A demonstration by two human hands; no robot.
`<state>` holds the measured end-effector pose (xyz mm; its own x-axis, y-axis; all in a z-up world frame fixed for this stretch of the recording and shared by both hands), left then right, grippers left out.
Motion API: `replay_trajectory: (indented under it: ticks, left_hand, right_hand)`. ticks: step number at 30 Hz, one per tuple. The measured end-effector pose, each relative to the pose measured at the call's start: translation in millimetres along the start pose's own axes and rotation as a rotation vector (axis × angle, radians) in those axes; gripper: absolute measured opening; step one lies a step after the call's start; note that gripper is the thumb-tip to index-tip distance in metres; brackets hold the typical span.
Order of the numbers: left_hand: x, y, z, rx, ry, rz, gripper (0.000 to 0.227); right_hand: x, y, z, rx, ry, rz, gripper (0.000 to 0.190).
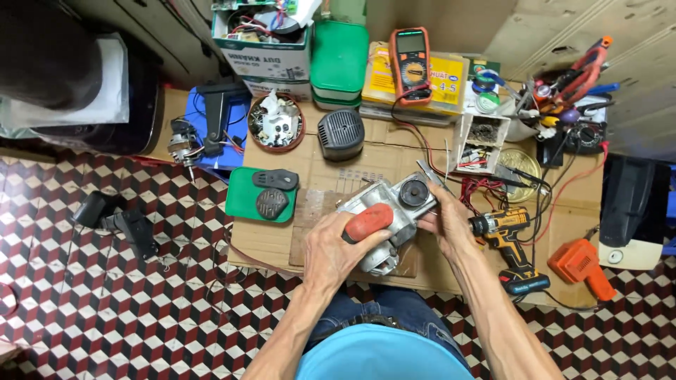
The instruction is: The recorder is disassembling and repairing an electric hand planer at a workbench.
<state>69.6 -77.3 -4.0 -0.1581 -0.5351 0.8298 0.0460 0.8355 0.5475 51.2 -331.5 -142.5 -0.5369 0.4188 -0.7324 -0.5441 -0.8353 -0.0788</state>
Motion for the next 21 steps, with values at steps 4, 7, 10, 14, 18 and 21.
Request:
replay_trajectory:
  ticks: [4,7,10,14,18,21]
  left_hand:
    - [-3,-17,7,0.029,-0.122,-0.061,0.040]
    - [3,-24,11,0.069,-0.189,-0.130,0.041]
    - [8,-26,13,0.096,-0.239,-0.191,0.041]
    - [20,-30,14,0.060,-0.234,-0.217,0.042]
    - [43,-11,27,0.192,-0.256,-0.171,0.045]
    - [22,1,91,0.433,-0.094,-0.093,0.033]
  right_hand:
    - [26,9,-27,-0.067,0.004,-0.109,0.037]
    - [46,9,-42,-0.127,-0.052,-0.166,0.038]
    - [62,7,-46,-0.172,-0.113,-0.247,0.040]
    - [60,2,-35,-0.226,-0.127,-0.404,0.041]
    - [56,-7,-33,-0.325,-0.201,-0.524,0.043]
    - [62,-2,-43,-0.367,-0.224,-0.521,0.042]
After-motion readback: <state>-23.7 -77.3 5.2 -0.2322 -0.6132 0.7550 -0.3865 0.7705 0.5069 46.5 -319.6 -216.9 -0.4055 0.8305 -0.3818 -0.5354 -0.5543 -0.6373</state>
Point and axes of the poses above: each hand's wrist, its own z-axis away from the middle knuckle, its own y-axis out of the back of the hand, x = y × z, the point moved 6 cm from there along -z, towards the middle knuckle, and after that the axes turned 4 degrees about x, right-handed, at the moved point
